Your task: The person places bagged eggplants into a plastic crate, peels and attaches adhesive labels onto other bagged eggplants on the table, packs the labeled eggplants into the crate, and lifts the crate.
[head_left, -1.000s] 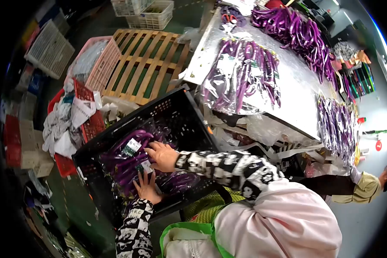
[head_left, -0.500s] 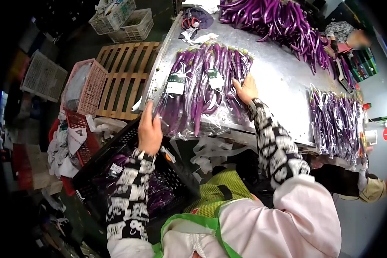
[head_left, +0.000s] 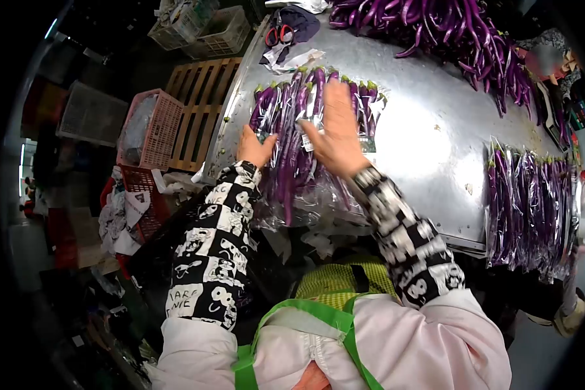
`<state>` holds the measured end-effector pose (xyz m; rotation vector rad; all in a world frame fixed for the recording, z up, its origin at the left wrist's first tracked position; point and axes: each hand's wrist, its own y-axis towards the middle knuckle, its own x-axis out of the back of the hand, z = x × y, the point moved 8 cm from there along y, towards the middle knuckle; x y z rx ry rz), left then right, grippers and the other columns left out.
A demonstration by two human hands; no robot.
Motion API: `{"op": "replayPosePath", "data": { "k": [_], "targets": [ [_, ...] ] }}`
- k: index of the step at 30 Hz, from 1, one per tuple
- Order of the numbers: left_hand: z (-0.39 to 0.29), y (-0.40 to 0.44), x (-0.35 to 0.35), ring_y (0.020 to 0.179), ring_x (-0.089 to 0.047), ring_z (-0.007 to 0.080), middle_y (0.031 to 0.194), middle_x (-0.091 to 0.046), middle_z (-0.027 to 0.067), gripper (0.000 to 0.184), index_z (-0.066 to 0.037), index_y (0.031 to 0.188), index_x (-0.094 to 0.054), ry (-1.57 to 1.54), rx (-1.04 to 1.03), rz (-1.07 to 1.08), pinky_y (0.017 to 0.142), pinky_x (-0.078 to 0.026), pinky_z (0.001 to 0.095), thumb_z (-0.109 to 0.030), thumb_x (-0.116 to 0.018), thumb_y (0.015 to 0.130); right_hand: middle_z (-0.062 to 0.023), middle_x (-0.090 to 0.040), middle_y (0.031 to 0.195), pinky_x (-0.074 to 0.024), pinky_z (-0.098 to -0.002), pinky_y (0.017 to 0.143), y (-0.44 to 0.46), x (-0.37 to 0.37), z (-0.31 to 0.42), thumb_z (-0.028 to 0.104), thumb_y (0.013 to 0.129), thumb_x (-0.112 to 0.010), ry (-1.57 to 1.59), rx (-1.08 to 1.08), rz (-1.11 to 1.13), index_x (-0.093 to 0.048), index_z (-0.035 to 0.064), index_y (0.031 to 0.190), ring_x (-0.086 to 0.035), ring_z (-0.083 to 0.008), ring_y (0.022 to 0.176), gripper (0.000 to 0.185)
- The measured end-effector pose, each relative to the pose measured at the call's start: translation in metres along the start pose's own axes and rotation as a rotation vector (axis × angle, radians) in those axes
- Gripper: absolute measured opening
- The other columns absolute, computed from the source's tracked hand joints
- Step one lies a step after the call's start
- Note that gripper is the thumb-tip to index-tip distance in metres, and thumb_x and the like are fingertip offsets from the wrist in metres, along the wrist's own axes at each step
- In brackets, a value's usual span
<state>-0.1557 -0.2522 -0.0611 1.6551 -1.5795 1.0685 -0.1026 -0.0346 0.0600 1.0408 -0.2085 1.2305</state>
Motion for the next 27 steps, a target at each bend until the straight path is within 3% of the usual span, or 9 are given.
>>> {"op": "replayPosePath", "data": {
  "k": [4,7,10,14,16,18,22,25,27],
  "targets": [
    [0.025,0.006,-0.013,0.105,-0.059,0.0348,0.114,-0.056,0.0297,0.096,0.016,0.116,-0.047,-0.248,0.136,0.133,0.088,-0.047,0.0391,-0.050,-0.083,0.058,-0.0305,-0.023,0.145,-0.0154,-0.0442,0.113,-0.039,-0.095,-0.035,0.055,0.091,-0.043,-0.225,-0.027,0.407,-0.024,-0.0124,0.137,-0.018,-0.0403,0.138,0.084],
    [-0.011,-0.018,0.015,0.073,-0.068,0.0220,0.090,-0.067,0.0185,0.057,0.010,0.100,-0.061,-0.629,0.360,0.253,0.063,-0.055,0.0333,-0.023,-0.087,0.061,-0.0300,-0.026,0.144,-0.0153,-0.0440,0.113,-0.066,-0.076,-0.035,0.062,0.089,-0.039,-0.249,0.036,0.546,-0.029,-0.0132,0.135,-0.020,-0.0396,0.137,0.089],
    [-0.019,-0.019,0.004,0.065,-0.067,0.0190,0.080,-0.068,0.0149,0.042,0.008,0.094,-0.064,-0.894,0.365,0.452,0.056,-0.055,0.0307,-0.014,-0.085,0.065,-0.0330,-0.039,0.133,-0.0284,-0.0455,0.108,-0.073,-0.040,-0.044,0.047,0.086,-0.059,0.199,-0.156,0.800,-0.037,-0.0148,0.127,-0.033,-0.0406,0.131,0.077],
    [-0.004,-0.019,-0.014,0.057,-0.063,0.0170,0.075,-0.067,0.0088,0.027,0.003,0.091,-0.066,-1.044,0.524,0.734,0.051,-0.053,0.0292,-0.008,-0.078,0.069,-0.0296,-0.055,0.108,-0.0466,-0.0404,0.088,-0.030,0.049,-0.104,0.039,0.077,-0.074,0.007,-0.302,0.190,-0.044,-0.0149,0.112,-0.055,-0.0390,0.105,0.072],
    [-0.012,-0.019,0.001,0.053,-0.061,0.0147,0.072,-0.065,0.0071,0.019,-0.001,0.092,-0.065,-1.149,0.524,0.670,0.050,-0.052,0.0258,-0.007,-0.069,0.075,-0.0288,-0.058,0.100,-0.0515,-0.0390,0.077,-0.047,0.032,-0.160,0.045,0.071,-0.078,0.037,-0.705,0.386,-0.045,-0.0166,0.107,-0.061,-0.0370,0.092,0.079],
    [-0.022,-0.013,0.037,0.058,-0.064,0.0148,0.073,-0.066,0.0080,0.019,-0.002,0.093,-0.064,-1.231,0.347,0.515,0.053,-0.055,0.0281,-0.010,-0.068,0.076,-0.0322,-0.058,0.099,-0.0529,-0.0378,0.075,-0.059,0.021,-0.168,0.053,0.064,-0.080,-0.064,-0.736,0.493,-0.044,-0.0170,0.107,-0.063,-0.0354,0.089,0.089],
    [-0.071,-0.028,0.031,0.093,-0.065,0.0209,0.103,-0.064,0.0163,0.041,0.004,0.109,-0.058,-1.456,0.243,0.968,0.075,-0.057,0.0322,-0.018,-0.069,0.076,-0.0380,-0.053,0.113,-0.0484,-0.0340,0.088,-0.084,-0.021,-0.213,0.055,0.057,-0.082,0.074,-0.799,0.403,-0.030,-0.0256,0.123,-0.059,-0.0382,0.104,0.116],
    [-0.097,-0.047,0.010,0.090,-0.065,0.0240,0.099,-0.064,0.0196,0.045,0.007,0.103,-0.060,-1.121,0.091,0.712,0.075,-0.056,0.0318,-0.021,-0.071,0.068,-0.0155,-0.067,0.091,-0.0502,-0.0296,0.073,-0.073,-0.025,-0.163,0.018,0.072,-0.077,0.622,-0.942,0.502,-0.061,-0.0151,0.098,-0.063,-0.0182,0.079,0.045],
    [-0.108,-0.042,-0.002,0.088,-0.064,0.0260,0.097,-0.064,0.0218,0.048,0.008,0.099,-0.061,-0.799,0.083,0.551,0.075,-0.055,0.0316,-0.022,-0.072,0.063,-0.0128,-0.066,0.092,-0.0504,-0.0285,0.072,-0.077,-0.033,-0.167,0.015,0.073,-0.077,0.750,-1.015,0.509,-0.061,-0.0115,0.101,-0.064,-0.0177,0.079,0.042]
  ]
}}
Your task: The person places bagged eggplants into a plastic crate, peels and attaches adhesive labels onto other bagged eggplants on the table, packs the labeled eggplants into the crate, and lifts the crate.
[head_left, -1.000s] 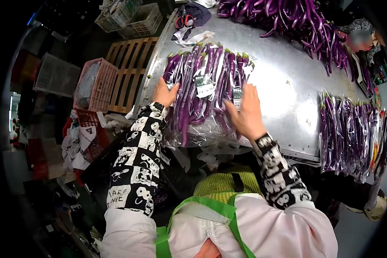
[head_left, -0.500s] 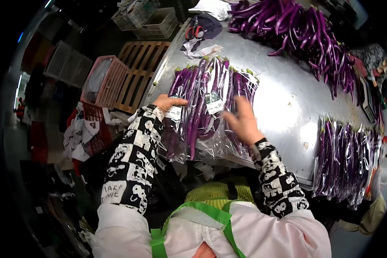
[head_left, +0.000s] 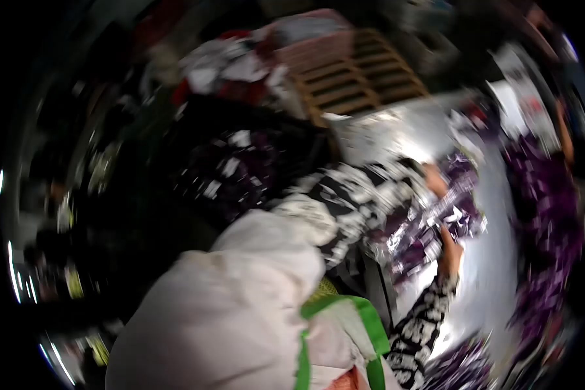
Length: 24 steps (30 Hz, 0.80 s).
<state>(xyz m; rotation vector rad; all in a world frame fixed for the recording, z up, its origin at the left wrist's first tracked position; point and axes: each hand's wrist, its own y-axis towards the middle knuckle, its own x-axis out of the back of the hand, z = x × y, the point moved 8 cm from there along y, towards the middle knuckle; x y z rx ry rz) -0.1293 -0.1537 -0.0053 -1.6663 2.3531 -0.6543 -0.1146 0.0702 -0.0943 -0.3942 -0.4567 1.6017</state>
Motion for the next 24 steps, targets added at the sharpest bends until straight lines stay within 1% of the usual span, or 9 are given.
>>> {"op": "replayPosePath", "data": {
  "k": [6,7,9,11,13,16,17,19,24],
  "targets": [
    [0.022,0.006,-0.005,0.082,-0.064,0.0321,0.090,-0.064,0.0284,0.057,0.013,0.087,-0.065,0.080,0.141,-0.206,0.074,-0.051,0.0309,-0.028,-0.076,0.048,-0.0078,-0.066,0.090,-0.0535,-0.0300,0.069,0.007,0.015,0.012,0.012,0.078,-0.066,0.133,0.101,0.116,-0.059,0.0000,0.103,-0.065,-0.0181,0.076,0.029],
    [0.054,0.035,-0.013,0.073,-0.063,0.0286,0.075,-0.066,0.0209,0.044,0.002,0.070,-0.068,-0.024,0.122,-0.275,0.067,-0.051,0.0350,-0.035,-0.078,0.049,-0.0073,-0.065,0.089,-0.0535,-0.0298,0.069,0.002,0.017,0.015,0.012,0.078,-0.066,0.093,0.144,0.113,-0.059,0.0014,0.101,-0.064,-0.0174,0.075,0.026],
    [0.063,0.025,-0.028,0.046,-0.056,0.0217,0.057,-0.061,0.0133,0.036,0.002,0.061,-0.065,-0.445,0.013,-0.226,0.047,-0.047,0.0318,-0.031,-0.078,0.054,-0.0061,-0.064,0.086,-0.0531,-0.0295,0.067,0.003,0.022,0.011,0.014,0.076,-0.065,0.080,0.128,0.106,-0.058,0.0028,0.099,-0.062,-0.0152,0.074,0.026],
    [0.059,0.010,-0.026,0.040,-0.049,0.0184,0.050,-0.056,0.0095,0.030,0.001,0.057,-0.064,-0.414,-0.126,-0.219,0.040,-0.042,0.0323,-0.025,-0.076,0.059,-0.0065,-0.064,0.088,-0.0532,-0.0299,0.067,0.008,0.019,0.018,0.014,0.074,-0.065,0.064,0.144,0.190,-0.056,0.0022,0.106,-0.062,-0.0158,0.073,0.036],
    [0.064,-0.001,-0.021,0.041,-0.047,0.0160,0.049,-0.054,0.0062,0.021,0.001,0.059,-0.065,-0.700,-0.321,-0.294,0.038,-0.039,0.0317,-0.016,-0.077,0.061,-0.0096,-0.062,0.096,-0.0535,-0.0306,0.071,-0.044,-0.029,0.071,0.011,0.069,-0.064,-0.063,0.285,0.174,-0.048,0.0001,0.120,-0.063,-0.0192,0.077,0.055],
    [0.061,-0.070,0.004,0.084,-0.061,0.0212,0.093,-0.065,0.0150,0.030,0.007,0.094,-0.064,-0.786,-0.282,-0.281,0.076,-0.049,0.0341,-0.002,-0.069,0.066,-0.0101,-0.061,0.098,-0.0517,-0.0324,0.073,-0.097,-0.105,0.117,0.011,0.065,-0.063,-0.142,0.310,0.385,-0.048,-0.0014,0.119,-0.062,-0.0209,0.082,0.057],
    [0.053,-0.106,0.012,0.086,-0.061,0.0231,0.093,-0.064,0.0151,0.036,0.007,0.100,-0.062,-0.881,-0.240,-0.172,0.078,-0.049,0.0333,-0.003,-0.070,0.066,-0.0101,-0.061,0.098,-0.0510,-0.0329,0.073,-0.104,-0.123,0.127,0.011,0.064,-0.063,-0.198,0.357,0.429,-0.048,-0.0018,0.119,-0.062,-0.0210,0.083,0.059],
    [0.048,-0.179,0.055,0.084,-0.061,0.0224,0.094,-0.063,0.0131,0.049,0.006,0.111,-0.055,-0.880,-0.373,-0.383,0.078,-0.049,0.0341,-0.005,-0.073,0.067,-0.0106,-0.061,0.100,-0.0498,-0.0322,0.073,-0.120,-0.171,0.131,0.011,0.063,-0.063,-0.131,0.312,0.470,-0.048,-0.0034,0.120,-0.061,-0.0204,0.082,0.061],
    [0.136,-0.309,0.117,0.066,-0.059,0.0137,0.075,-0.061,0.0033,0.020,-0.006,0.086,-0.062,-1.104,-0.448,-0.784,0.061,-0.049,0.0307,-0.007,-0.071,0.068,-0.0147,-0.060,0.103,-0.0470,-0.0351,0.088,-0.147,-0.343,0.106,0.006,0.056,-0.075,-0.491,0.272,0.797,-0.041,-0.0109,0.126,-0.059,-0.0244,0.096,0.079]
  ]
}}
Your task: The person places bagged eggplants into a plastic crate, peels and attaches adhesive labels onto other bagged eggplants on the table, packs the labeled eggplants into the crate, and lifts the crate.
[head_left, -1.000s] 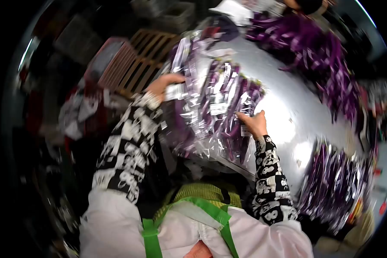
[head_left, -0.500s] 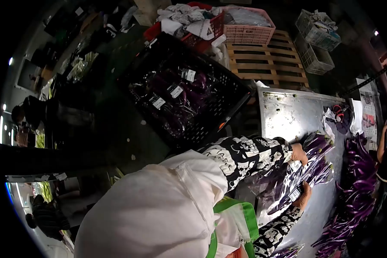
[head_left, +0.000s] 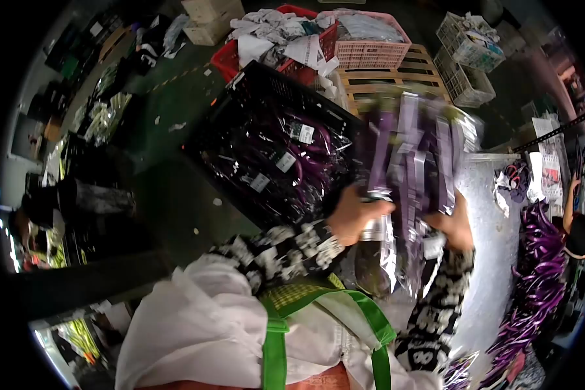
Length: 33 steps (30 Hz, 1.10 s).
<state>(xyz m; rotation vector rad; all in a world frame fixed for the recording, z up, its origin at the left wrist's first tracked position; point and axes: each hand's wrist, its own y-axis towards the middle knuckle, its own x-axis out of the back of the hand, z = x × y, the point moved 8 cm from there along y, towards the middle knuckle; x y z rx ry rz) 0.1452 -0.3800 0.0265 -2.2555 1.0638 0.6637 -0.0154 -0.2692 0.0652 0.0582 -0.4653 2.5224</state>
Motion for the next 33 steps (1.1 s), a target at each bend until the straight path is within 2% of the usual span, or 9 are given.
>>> {"op": "replayPosePath", "data": {
  "k": [3,5,7,9,16,23,25,31,33],
  "targets": [
    [-0.025,-0.025,0.091,0.054,-0.060,0.0192,0.079,-0.059,0.0089,0.025,-0.001,0.090,-0.056,-0.156,-0.015,-0.321,0.046,-0.055,0.0348,-0.007,-0.072,0.071,-0.0189,-0.060,0.112,-0.0426,-0.0363,0.095,0.072,-0.114,0.035,0.013,0.058,-0.080,-0.225,0.174,0.425,-0.044,-0.0109,0.126,-0.057,-0.0270,0.103,0.081],
    [-0.041,-0.035,0.151,0.061,-0.062,0.0206,0.080,-0.057,0.0102,0.027,-0.001,0.093,-0.057,-0.145,-0.140,-0.563,0.053,-0.055,0.0344,-0.006,-0.072,0.071,-0.0152,-0.061,0.111,-0.0447,-0.0347,0.090,0.114,-0.185,0.038,0.016,0.064,-0.077,-0.472,0.147,0.684,-0.050,-0.0071,0.121,-0.058,-0.0215,0.100,0.067],
    [-0.079,-0.049,0.170,0.073,-0.061,0.0210,0.085,-0.061,0.0118,0.043,-0.007,0.110,-0.060,1.657,-0.643,-0.493,0.068,-0.050,0.0348,-0.004,-0.070,0.069,-0.0166,-0.061,0.110,-0.0439,-0.0335,0.090,0.145,-0.249,0.022,0.021,0.071,-0.072,-0.378,0.120,0.924,-0.053,-0.0048,0.118,-0.057,-0.0203,0.100,0.056],
    [-0.059,-0.032,0.256,0.086,-0.059,0.0247,0.094,-0.061,0.0115,0.058,-0.003,0.114,-0.056,1.629,-0.536,-0.428,0.077,-0.049,0.0354,-0.014,-0.078,0.062,-0.0169,-0.061,0.105,-0.0448,-0.0350,0.086,0.158,-0.277,0.014,0.020,0.072,-0.069,-0.386,0.229,0.873,-0.054,-0.0036,0.110,-0.058,-0.0227,0.096,0.048],
    [-0.044,0.036,0.401,0.096,-0.058,0.0294,0.101,-0.061,0.0128,0.067,0.002,0.114,-0.054,1.690,-0.087,-0.233,0.084,-0.049,0.0373,-0.023,-0.083,0.058,-0.0179,-0.062,0.088,-0.0478,-0.0405,0.072,0.071,-0.257,-0.009,0.018,0.074,-0.057,-0.442,0.470,0.181,-0.059,0.0010,0.086,-0.060,-0.0309,0.082,0.021],
    [-0.063,0.058,0.416,0.091,-0.059,0.0308,0.099,-0.061,0.0151,0.056,0.003,0.107,-0.056,1.876,-0.030,-0.205,0.080,-0.048,0.0390,-0.022,-0.078,0.062,-0.0141,-0.062,0.076,-0.0486,-0.0392,0.065,-0.093,-0.182,-0.131,0.016,0.079,-0.055,-0.095,0.256,-0.389,-0.057,-0.0011,0.075,-0.061,-0.0280,0.067,0.018],
    [-0.072,0.058,0.421,0.090,-0.059,0.0312,0.098,-0.061,0.0157,0.053,0.003,0.106,-0.056,1.916,-0.030,-0.237,0.079,-0.048,0.0395,-0.022,-0.076,0.063,-0.0090,-0.062,0.071,-0.0472,-0.0339,0.063,-0.155,-0.168,-0.178,0.024,0.081,-0.057,0.457,-0.081,-0.489,-0.062,0.0000,0.080,-0.059,-0.0196,0.066,0.024],
    [-0.108,0.057,0.416,0.086,-0.060,0.0323,0.096,-0.061,0.0176,0.045,0.003,0.100,-0.058,2.014,-0.129,-0.416,0.076,-0.048,0.0409,-0.022,-0.072,0.067,-0.0063,-0.062,0.083,-0.0483,-0.0285,0.064,-0.382,-0.091,-0.286,0.030,0.085,-0.065,0.206,-0.450,-1.424,-0.063,0.0012,0.087,-0.059,-0.0143,0.072,0.029],
    [-0.125,0.056,0.402,0.084,-0.060,0.0327,0.095,-0.061,0.0183,0.042,0.003,0.099,-0.058,1.957,-0.261,-0.469,0.075,-0.048,0.0414,-0.022,-0.071,0.068,-0.0064,-0.062,0.089,-0.0502,-0.0324,0.068,-0.466,-0.074,-0.312,0.029,0.085,-0.065,0.592,-0.431,-1.704,-0.060,0.0008,0.095,-0.061,-0.0177,0.078,0.030]
  ]
}}
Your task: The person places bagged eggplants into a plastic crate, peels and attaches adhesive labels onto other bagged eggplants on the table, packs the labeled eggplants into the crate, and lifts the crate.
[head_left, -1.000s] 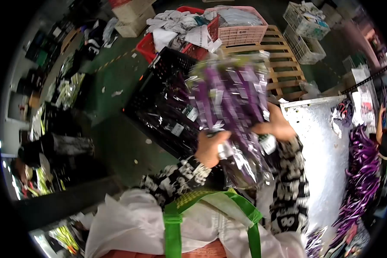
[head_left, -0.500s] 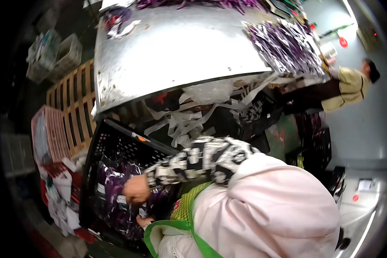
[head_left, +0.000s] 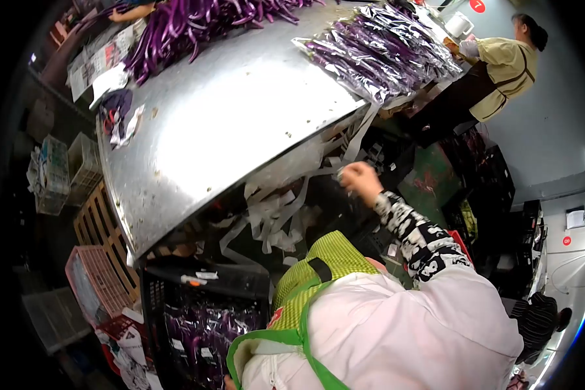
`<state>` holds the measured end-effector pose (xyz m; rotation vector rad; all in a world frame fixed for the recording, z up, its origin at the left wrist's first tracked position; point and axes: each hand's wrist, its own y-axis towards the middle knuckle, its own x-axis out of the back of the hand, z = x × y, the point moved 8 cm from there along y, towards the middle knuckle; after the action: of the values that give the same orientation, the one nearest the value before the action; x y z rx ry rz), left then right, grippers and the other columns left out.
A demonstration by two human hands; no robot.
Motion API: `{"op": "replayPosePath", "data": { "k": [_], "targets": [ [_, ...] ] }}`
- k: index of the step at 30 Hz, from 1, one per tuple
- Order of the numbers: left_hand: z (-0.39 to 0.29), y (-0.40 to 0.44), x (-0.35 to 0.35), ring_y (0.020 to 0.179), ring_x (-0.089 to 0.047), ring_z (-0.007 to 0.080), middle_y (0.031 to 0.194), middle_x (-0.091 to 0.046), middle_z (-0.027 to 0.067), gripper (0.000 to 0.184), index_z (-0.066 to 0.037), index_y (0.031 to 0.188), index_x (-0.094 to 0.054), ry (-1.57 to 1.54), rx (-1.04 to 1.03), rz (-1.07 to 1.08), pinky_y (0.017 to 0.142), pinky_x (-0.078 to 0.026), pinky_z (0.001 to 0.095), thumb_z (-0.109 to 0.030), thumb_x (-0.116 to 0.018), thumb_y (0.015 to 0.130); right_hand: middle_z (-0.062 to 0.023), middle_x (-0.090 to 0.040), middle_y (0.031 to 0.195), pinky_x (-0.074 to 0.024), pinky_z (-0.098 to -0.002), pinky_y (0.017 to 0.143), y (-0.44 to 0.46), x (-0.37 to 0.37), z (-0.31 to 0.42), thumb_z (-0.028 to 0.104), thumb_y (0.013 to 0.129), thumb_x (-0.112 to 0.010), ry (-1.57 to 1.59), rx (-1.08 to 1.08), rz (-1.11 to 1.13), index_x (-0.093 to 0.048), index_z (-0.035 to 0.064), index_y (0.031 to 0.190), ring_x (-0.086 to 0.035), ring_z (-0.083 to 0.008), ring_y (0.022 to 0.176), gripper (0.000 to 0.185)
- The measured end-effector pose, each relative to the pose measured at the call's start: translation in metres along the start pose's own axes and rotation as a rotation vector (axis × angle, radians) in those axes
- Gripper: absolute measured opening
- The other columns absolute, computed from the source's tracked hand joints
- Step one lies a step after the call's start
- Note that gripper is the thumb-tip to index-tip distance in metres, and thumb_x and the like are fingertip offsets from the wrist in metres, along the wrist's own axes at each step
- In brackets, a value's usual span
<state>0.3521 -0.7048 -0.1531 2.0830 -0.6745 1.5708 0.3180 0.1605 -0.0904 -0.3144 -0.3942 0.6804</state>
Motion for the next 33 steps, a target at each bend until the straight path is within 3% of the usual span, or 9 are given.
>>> {"op": "replayPosePath", "data": {
  "k": [4,7,10,11,12,18,28,30,33],
  "targets": [
    [-0.070,0.005,0.021,0.082,-0.060,0.0335,0.094,-0.061,0.0195,0.037,0.004,0.095,-0.059,-0.443,-0.131,-0.065,0.073,-0.048,0.0424,-0.022,-0.068,0.070,-0.0098,-0.054,0.121,-0.0441,-0.0392,0.090,0.099,0.130,0.001,0.023,0.081,-0.069,0.277,-0.082,-0.182,-0.047,0.0028,0.128,-0.053,-0.0212,0.111,0.056],
    [-0.196,-0.034,-0.018,0.089,-0.062,0.0255,0.116,-0.054,0.0100,0.036,-0.003,0.116,-0.051,-0.868,-0.112,0.184,0.069,-0.051,0.0359,-0.004,-0.054,0.081,-0.0090,-0.021,0.152,-0.0229,-0.0480,0.106,0.168,0.169,0.008,0.018,0.069,-0.076,0.186,-0.058,-0.124,-0.028,0.0024,0.141,-0.021,-0.0257,0.138,0.088],
    [-0.333,-0.113,-0.062,0.090,-0.062,0.0245,0.123,-0.049,0.0109,0.041,-0.004,0.122,-0.046,-0.921,-0.100,0.727,0.069,-0.052,0.0328,-0.003,-0.055,0.082,-0.0125,-0.059,0.111,-0.0403,-0.0345,0.090,0.222,0.178,0.017,0.004,0.063,-0.072,0.164,0.119,-0.060,-0.055,0.0000,0.114,-0.055,-0.0235,0.103,0.054],
    [-0.388,-0.150,-0.055,0.091,-0.062,0.0237,0.123,-0.049,0.0112,0.042,-0.004,0.123,-0.046,-0.938,-0.184,0.836,0.070,-0.052,0.0316,-0.002,-0.056,0.083,-0.0071,-0.062,0.078,-0.0453,-0.0305,0.072,0.247,0.187,-0.006,0.001,0.060,-0.071,0.119,0.011,-0.081,-0.061,0.0018,0.083,-0.057,-0.0191,0.074,0.025],
    [-0.437,-0.200,-0.036,0.090,-0.063,0.0226,0.122,-0.050,0.0116,0.041,-0.004,0.122,-0.046,-0.932,-0.254,0.875,0.070,-0.053,0.0306,-0.001,-0.056,0.083,-0.0051,-0.060,0.070,-0.0454,-0.0298,0.065,0.247,0.184,-0.008,0.003,0.062,-0.072,0.144,-0.044,-0.016,-0.058,0.0028,0.068,-0.055,-0.0144,0.065,0.015],
    [-0.589,-0.382,-0.031,0.089,-0.063,0.0190,0.107,-0.059,0.0117,0.028,0.001,0.116,-0.050,-0.805,-0.788,1.470,0.081,-0.050,0.0296,0.001,-0.055,0.089,-0.0039,-0.067,0.081,-0.0482,-0.0254,0.068,0.158,0.177,0.010,0.005,0.073,-0.075,0.154,-0.002,0.254,-0.067,-0.0035,0.092,-0.061,-0.0103,0.072,0.022],
    [-0.710,-0.563,-0.015,0.100,-0.060,0.0182,0.113,-0.060,0.0139,0.049,0.000,0.124,-0.046,-0.676,-1.669,1.516,0.086,-0.048,0.0309,-0.013,-0.070,0.082,-0.0076,-0.069,0.087,-0.0512,-0.0255,0.073,-0.008,0.215,0.068,0.000,0.074,-0.071,0.309,0.010,0.285,-0.066,-0.0046,0.100,-0.063,-0.0121,0.078,0.027],
    [-0.711,-0.602,0.010,0.101,-0.059,0.0208,0.124,-0.054,0.0148,0.064,-0.001,0.132,-0.039,-0.663,-1.674,1.711,0.086,-0.048,0.0312,-0.016,-0.072,0.080,-0.0074,-0.069,0.089,-0.0511,-0.0248,0.074,-0.020,0.206,0.079,-0.002,0.075,-0.069,0.267,0.024,0.274,-0.065,-0.0045,0.101,-0.063,-0.0116,0.079,0.027],
    [-0.694,-0.634,-0.012,0.107,-0.055,0.0262,0.140,-0.037,0.0142,0.090,-0.007,0.146,-0.015,-0.322,-0.647,2.305,0.086,-0.048,0.0334,-0.009,-0.071,0.076,-0.0067,-0.068,0.091,-0.0497,-0.0250,0.077,-0.027,0.187,0.097,0.001,0.078,-0.068,0.275,0.106,0.187,-0.064,-0.0036,0.104,-0.063,-0.0107,0.082,0.026]
  ]
}}
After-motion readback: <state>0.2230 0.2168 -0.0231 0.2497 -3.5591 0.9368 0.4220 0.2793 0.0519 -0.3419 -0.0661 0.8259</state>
